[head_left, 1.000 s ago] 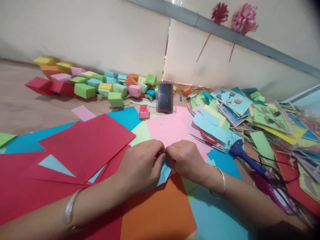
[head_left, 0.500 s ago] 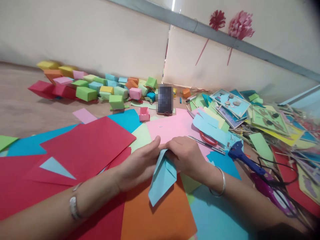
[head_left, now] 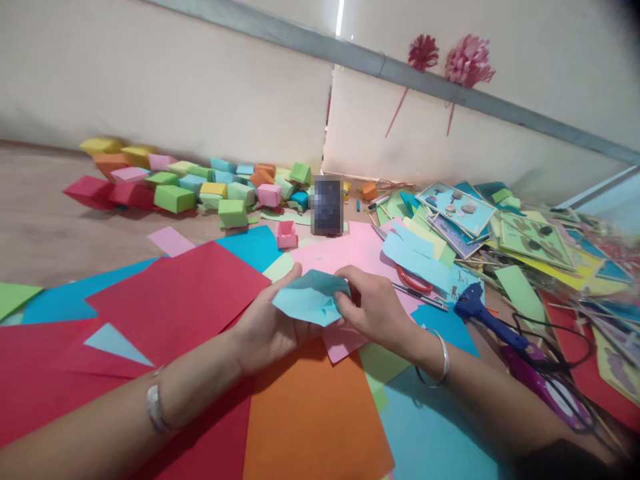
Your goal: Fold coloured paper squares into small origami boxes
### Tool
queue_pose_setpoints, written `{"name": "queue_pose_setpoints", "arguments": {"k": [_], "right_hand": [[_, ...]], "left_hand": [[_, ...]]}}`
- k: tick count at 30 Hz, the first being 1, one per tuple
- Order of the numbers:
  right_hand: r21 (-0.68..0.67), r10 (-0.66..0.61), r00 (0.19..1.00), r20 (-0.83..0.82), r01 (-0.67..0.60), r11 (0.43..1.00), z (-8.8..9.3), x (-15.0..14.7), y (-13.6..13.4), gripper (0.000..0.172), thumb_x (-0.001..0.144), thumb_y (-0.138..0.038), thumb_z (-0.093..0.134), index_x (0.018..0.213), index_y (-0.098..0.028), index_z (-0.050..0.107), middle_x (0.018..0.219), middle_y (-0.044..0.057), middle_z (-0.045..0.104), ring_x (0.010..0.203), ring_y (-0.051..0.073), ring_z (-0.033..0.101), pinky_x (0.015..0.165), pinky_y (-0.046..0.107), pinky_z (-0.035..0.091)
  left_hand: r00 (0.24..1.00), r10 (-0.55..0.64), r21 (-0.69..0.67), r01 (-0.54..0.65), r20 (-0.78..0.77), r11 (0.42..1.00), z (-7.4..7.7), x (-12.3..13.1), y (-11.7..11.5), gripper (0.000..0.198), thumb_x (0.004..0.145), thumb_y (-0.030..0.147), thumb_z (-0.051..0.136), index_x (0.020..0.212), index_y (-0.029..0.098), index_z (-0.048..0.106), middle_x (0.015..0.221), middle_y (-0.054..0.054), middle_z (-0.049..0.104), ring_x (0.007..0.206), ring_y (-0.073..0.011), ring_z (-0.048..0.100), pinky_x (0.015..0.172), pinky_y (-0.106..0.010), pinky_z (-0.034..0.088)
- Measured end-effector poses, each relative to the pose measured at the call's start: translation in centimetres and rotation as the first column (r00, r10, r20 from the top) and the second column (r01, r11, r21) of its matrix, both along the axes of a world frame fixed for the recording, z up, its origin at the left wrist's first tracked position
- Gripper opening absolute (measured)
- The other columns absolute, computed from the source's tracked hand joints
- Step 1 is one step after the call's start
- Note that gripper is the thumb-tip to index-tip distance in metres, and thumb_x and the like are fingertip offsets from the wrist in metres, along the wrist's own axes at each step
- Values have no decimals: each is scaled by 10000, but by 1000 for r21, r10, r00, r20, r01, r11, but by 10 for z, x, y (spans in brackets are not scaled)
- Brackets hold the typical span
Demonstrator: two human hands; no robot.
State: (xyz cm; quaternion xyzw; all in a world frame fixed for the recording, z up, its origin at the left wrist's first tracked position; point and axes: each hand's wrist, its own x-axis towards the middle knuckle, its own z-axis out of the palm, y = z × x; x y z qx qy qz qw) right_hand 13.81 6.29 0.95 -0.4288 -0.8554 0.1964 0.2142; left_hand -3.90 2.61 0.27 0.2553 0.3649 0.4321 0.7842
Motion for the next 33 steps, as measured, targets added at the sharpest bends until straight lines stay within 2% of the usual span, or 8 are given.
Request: {"name": "queue_pose_setpoints", "arguments": {"k": [2, 5, 8, 10, 14, 20, 27, 33], "right_hand": [[-50, -118, 990, -79, 114, 992, 0, -1, 2, 71, 836, -150, 531, 884, -196, 556, 605, -47, 545, 515, 105, 441, 539, 230, 292], [-149, -206, 970, -132, 186, 971, -2, -2, 4, 78, 856, -221, 532, 803, -210, 476, 548, -55, 511, 480, 109, 436, 505, 234, 261], [-211, -246, 959, -141, 214, 954, -3, -5, 3, 131, 861, -219, 503, 770, -227, 410, 542, -48, 521, 473, 117, 463, 492, 239, 248], [-217, -242, 960, -140, 208, 954, -4, -8, 0, 150, 847, -197, 486, 750, -235, 378, 539, -51, 511, 471, 117, 461, 492, 239, 245], [-222, -185, 976, -116, 156, 963, -5, -12, -7, 171, 825, -205, 487, 724, -237, 352, 539, -63, 473, 477, 108, 421, 500, 234, 252], [-143, -165, 986, 25, 166, 976, -12, -15, -8, 176, 828, -253, 499, 724, -225, 360, 614, -29, 481, 535, 114, 361, 536, 258, 237], [-194, -139, 989, -52, 127, 973, -16, -16, -11, 176, 854, -255, 482, 719, -218, 375, 631, -16, 525, 553, 116, 382, 553, 263, 250], [-133, -170, 980, -105, 156, 979, -17, -16, -13, 243, 844, -321, 530, 702, -225, 357, 573, -49, 448, 521, 111, 381, 523, 256, 220]], "left_hand": [[986, 133, -97, -123, 104, 988, -6, 1, 1, 140, 862, 177, 522, 936, 149, 638, 968, -99, 720, 929, -229, 701, 898, -374, 565], [975, 209, -117, -200, 76, 973, -10, 4, 0, 308, 675, -11, 581, 931, 153, 624, 922, -70, 705, 905, -198, 700, 882, -325, 565], [974, 216, 66, -212, -63, 975, -6, 8, -3, 448, 631, 54, 688, 1049, 192, 607, 984, -49, 684, 840, -183, 672, 759, -309, 559], [944, 227, 212, -178, -240, 961, -4, 10, -6, 390, 670, 207, 749, 1035, 198, 612, 941, -41, 669, 791, -175, 635, 703, -296, 529], [733, 348, 395, -118, -585, 911, -7, 11, -8, 212, 776, 407, 609, 763, 203, 554, 702, 16, 538, 653, -148, 501, 584, -269, 437], [472, 432, 514, 53, -768, 856, -14, 10, -6, 176, 730, 309, 431, 595, 233, 347, 570, 51, 350, 564, -126, 309, 513, -260, 285], [483, 422, 494, 25, -767, 869, -14, 13, -3, 319, 792, 472, 429, 589, 230, 390, 575, 39, 349, 567, -136, 329, 524, -277, 295], [443, 490, 525, -49, -751, 850, -16, 11, -2, 335, 779, 481, 483, 575, 231, 390, 548, 37, 401, 540, -133, 334, 501, -278, 293]]}}
